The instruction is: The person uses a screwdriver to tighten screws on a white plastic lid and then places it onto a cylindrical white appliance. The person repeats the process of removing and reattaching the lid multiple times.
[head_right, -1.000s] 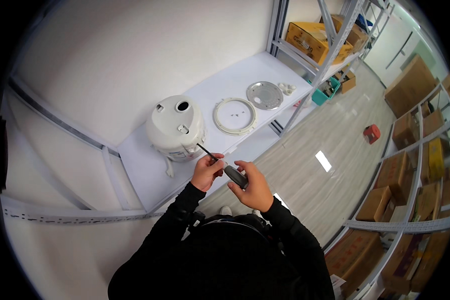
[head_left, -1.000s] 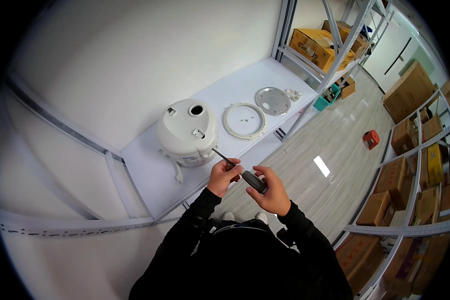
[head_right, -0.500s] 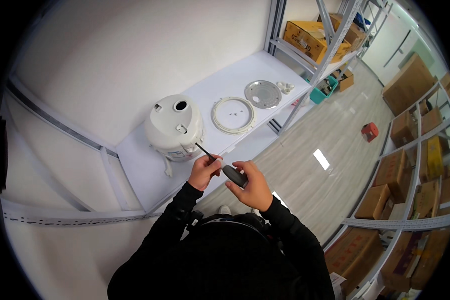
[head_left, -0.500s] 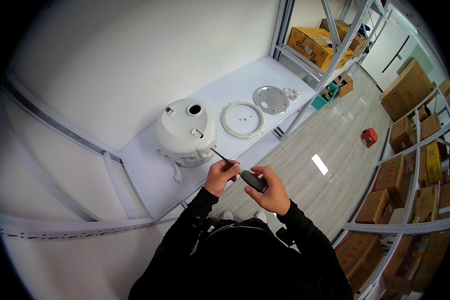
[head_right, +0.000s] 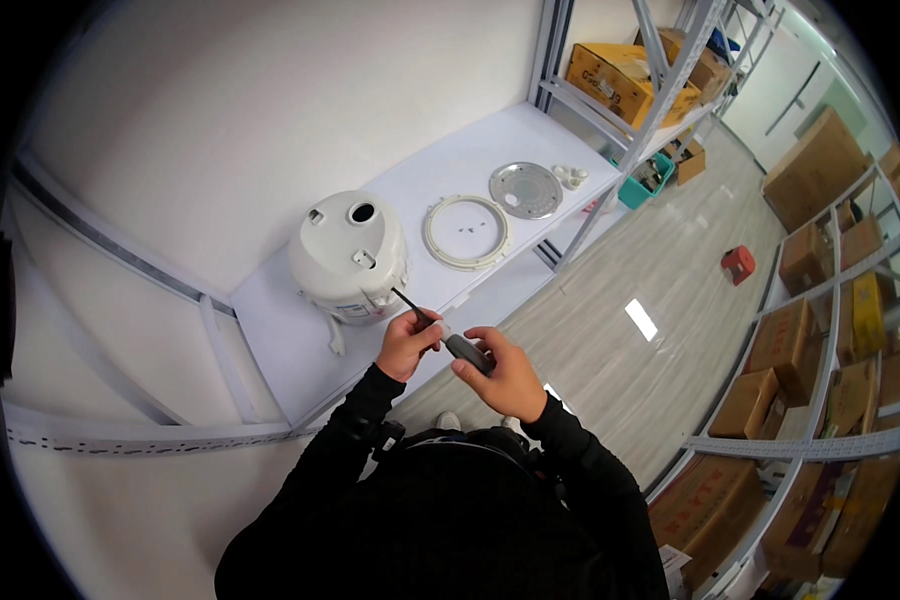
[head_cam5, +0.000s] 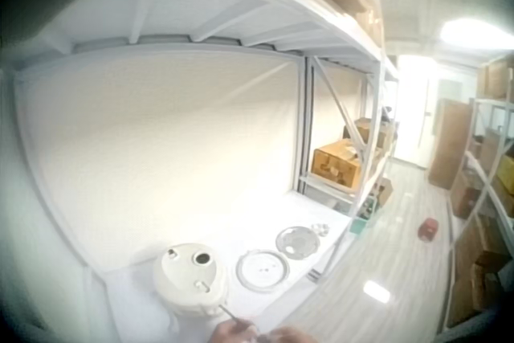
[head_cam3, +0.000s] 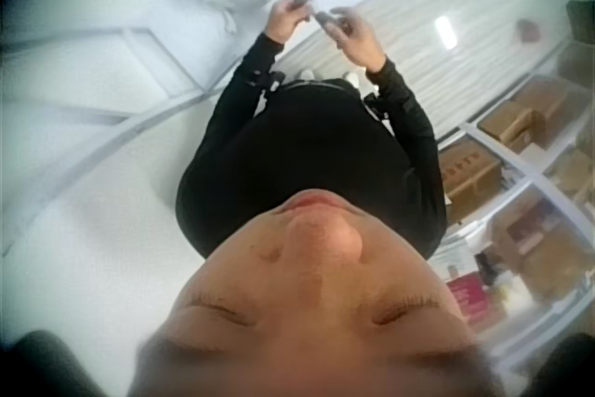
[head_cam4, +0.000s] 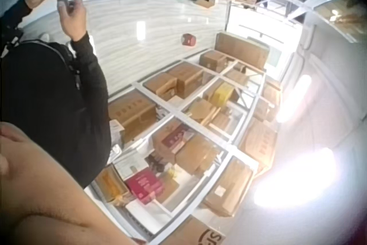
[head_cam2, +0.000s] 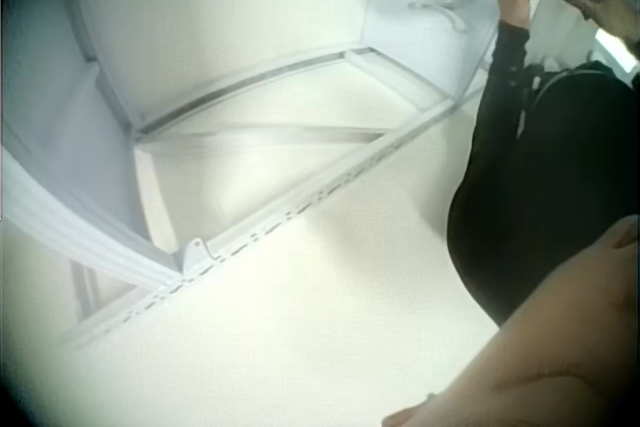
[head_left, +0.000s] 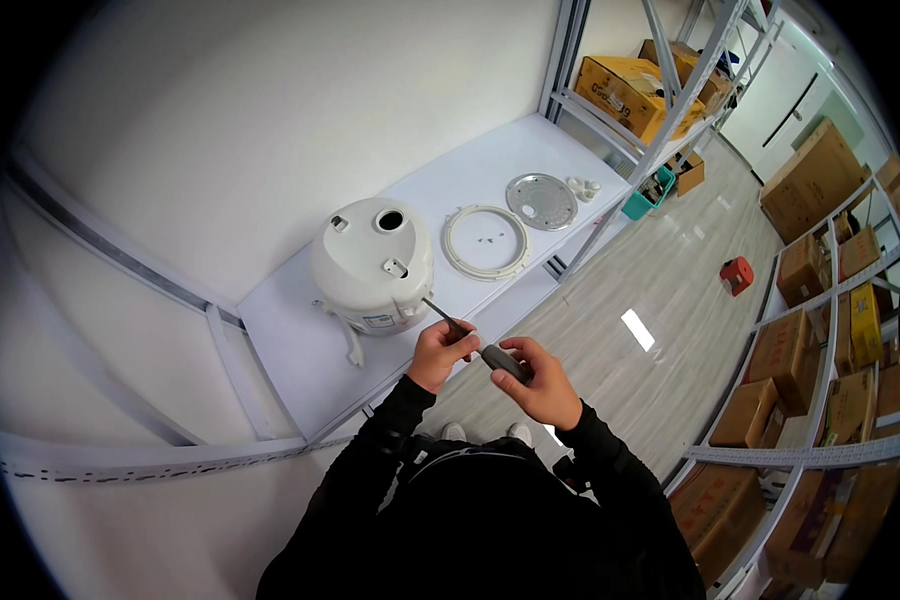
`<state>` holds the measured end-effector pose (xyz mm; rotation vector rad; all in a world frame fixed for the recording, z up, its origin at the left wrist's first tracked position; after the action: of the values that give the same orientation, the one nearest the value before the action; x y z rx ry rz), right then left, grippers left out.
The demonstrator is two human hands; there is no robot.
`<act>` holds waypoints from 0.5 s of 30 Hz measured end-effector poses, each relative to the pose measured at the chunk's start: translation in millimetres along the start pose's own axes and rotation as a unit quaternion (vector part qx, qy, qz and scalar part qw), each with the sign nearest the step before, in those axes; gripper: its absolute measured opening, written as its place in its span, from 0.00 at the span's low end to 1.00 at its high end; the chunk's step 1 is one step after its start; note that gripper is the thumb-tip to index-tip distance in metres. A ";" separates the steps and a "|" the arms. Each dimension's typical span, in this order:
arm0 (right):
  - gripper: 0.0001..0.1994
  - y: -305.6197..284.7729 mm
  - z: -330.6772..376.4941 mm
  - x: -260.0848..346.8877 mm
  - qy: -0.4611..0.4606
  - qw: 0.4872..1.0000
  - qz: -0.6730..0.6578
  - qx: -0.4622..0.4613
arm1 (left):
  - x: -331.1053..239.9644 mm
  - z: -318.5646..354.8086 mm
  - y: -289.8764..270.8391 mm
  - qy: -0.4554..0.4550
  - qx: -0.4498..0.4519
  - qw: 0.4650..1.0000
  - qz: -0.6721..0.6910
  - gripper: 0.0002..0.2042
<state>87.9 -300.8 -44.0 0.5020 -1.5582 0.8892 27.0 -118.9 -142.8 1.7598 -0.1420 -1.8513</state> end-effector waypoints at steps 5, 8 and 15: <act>0.21 0.6 -1.6 4.7 -0.096 0.989 0.107 -0.035 | -1.2 -1.1 3.3 -0.001 -0.007 1.000 -0.014 0.13; 0.18 -1.0 -3.0 -8.2 0.018 1.000 0.005 0.005 | -10.8 1.1 10.5 0.021 0.030 0.999 -0.008 0.15; 0.17 7.1 -7.3 -27.8 0.197 0.948 -0.242 0.061 | -1.4 -0.2 -0.9 0.034 0.016 0.999 -0.025 0.13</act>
<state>92.7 -295.4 -72.7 0.7089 -0.9586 0.6540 26.8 -117.4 -142.0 1.8622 -0.1021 -1.8307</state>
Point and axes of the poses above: each hand's wrist, its own z-axis away from the middle knuckle, its own y-axis out of the palm, x = y × z, the point moved 5 cm from there along -z, towards the middle knuckle, and after that the axes turned 2 degrees about -z, right-handed, at the moved point
